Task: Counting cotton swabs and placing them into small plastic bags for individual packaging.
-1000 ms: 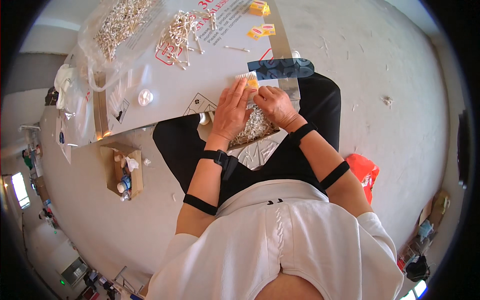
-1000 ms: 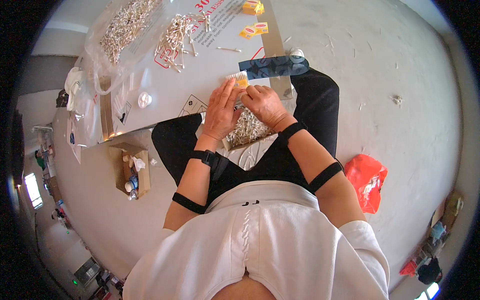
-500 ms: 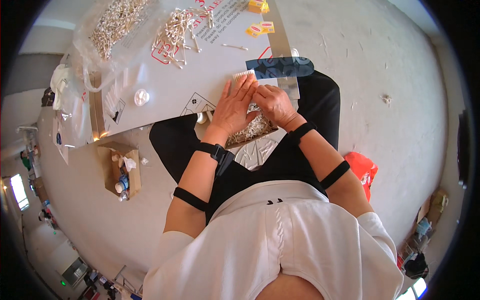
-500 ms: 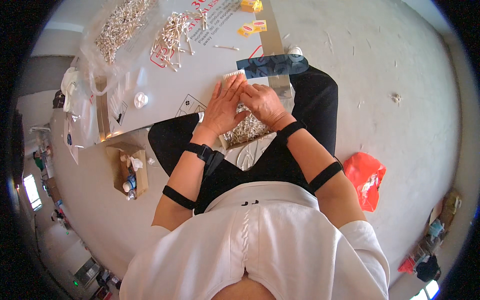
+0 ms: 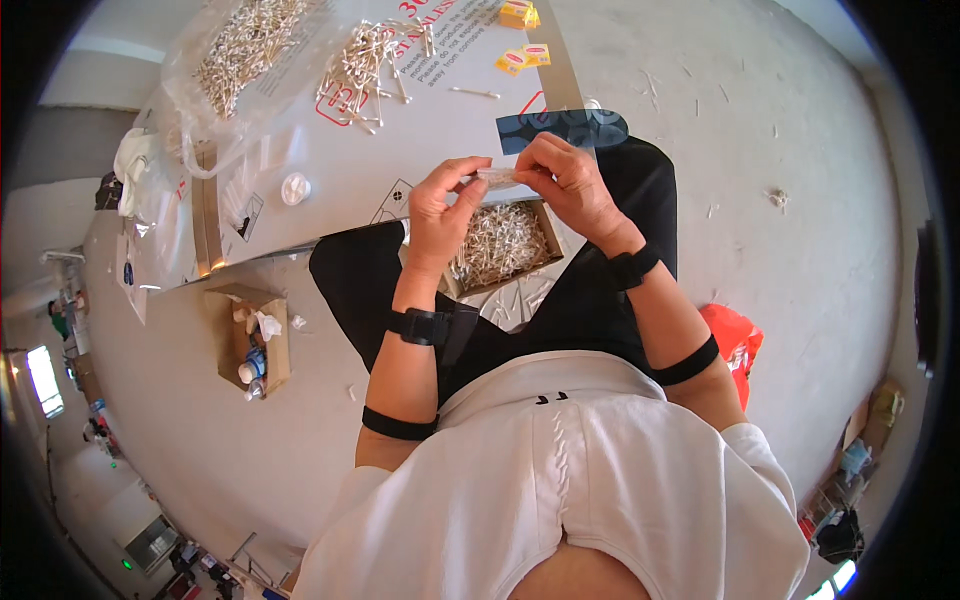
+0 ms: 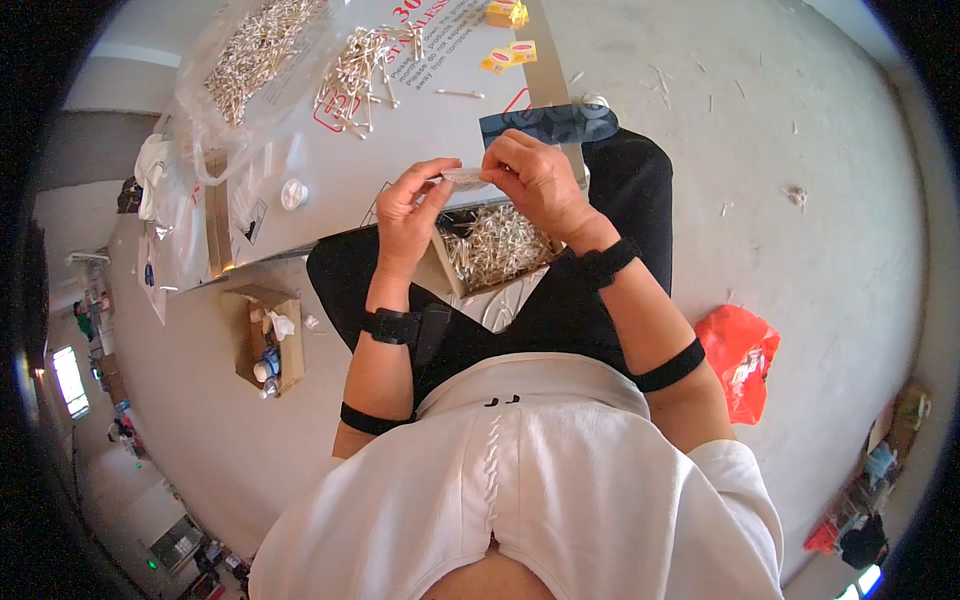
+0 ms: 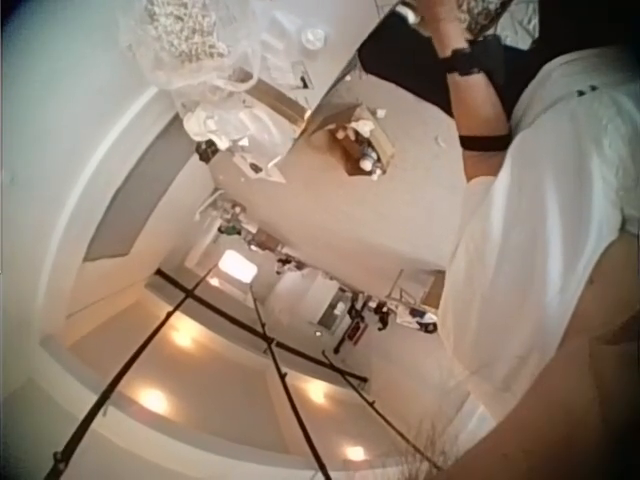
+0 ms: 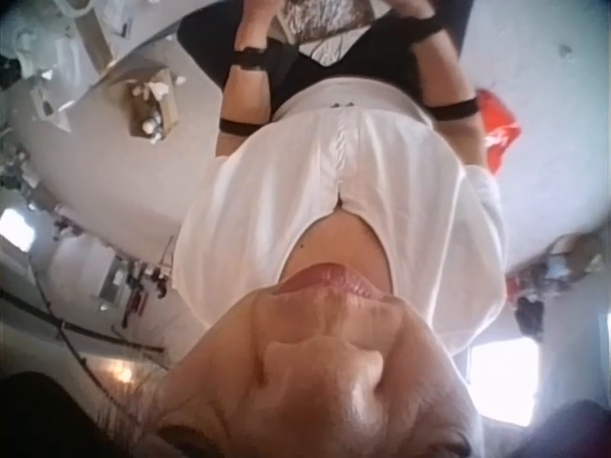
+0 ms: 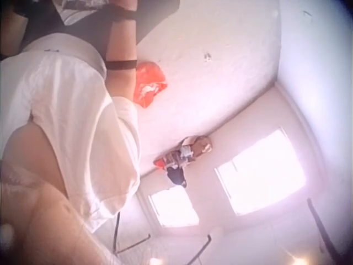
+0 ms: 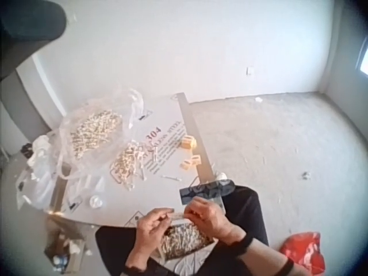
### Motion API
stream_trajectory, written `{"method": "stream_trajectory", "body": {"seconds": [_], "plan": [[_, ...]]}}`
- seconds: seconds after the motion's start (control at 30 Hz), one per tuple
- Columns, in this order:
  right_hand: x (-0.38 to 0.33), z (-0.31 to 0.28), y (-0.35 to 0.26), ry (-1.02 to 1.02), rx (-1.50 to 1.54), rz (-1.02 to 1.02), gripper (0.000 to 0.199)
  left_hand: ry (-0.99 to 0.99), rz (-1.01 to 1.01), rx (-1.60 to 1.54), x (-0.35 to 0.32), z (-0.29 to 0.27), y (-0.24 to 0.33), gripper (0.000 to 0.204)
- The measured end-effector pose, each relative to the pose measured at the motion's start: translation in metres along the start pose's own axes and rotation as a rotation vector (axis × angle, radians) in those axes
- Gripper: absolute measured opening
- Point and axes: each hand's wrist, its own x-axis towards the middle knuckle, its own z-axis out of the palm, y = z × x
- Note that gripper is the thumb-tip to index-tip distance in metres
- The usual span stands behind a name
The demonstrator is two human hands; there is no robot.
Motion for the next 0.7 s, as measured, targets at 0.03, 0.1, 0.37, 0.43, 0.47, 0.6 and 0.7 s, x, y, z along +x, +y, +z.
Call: {"method": "stream_trajectory", "body": {"seconds": [0.03, 0.1, 0.37, 0.43, 0.47, 0.6, 0.7], "plan": [[0.000, -0.003, -0.005, 0.002, 0.002, -0.001, 0.007, 0.012, -0.040, -0.072, -0.001, -0.005, 0.005, 0.021], [-0.002, -0.006, -0.013, -0.010, 0.085, -0.031, 0.007, 0.029, -0.092, -0.169, -0.004, -0.011, 0.017, 0.017], [-0.018, -0.003, -0.046, 0.096, -0.027, -0.123, 0.007, 0.113, 0.136, 0.003, -0.012, -0.008, 0.045, 0.009], [-0.022, -0.001, -0.051, 0.159, -0.080, -0.170, 0.008, 0.164, 0.181, 0.033, -0.015, -0.007, 0.051, 0.010], [-0.025, -0.001, -0.054, 0.232, -0.171, -0.276, 0.010, 0.167, 0.209, 0.080, -0.017, -0.008, 0.054, 0.012], [-0.037, -0.006, -0.067, 0.360, -0.418, -0.538, 0.020, 0.202, 0.389, 0.282, -0.026, -0.009, 0.082, 0.017], [-0.044, -0.013, -0.078, 0.370, -0.448, -0.611, 0.027, 0.206, 0.629, 0.359, -0.029, -0.012, 0.088, 0.022]]}}
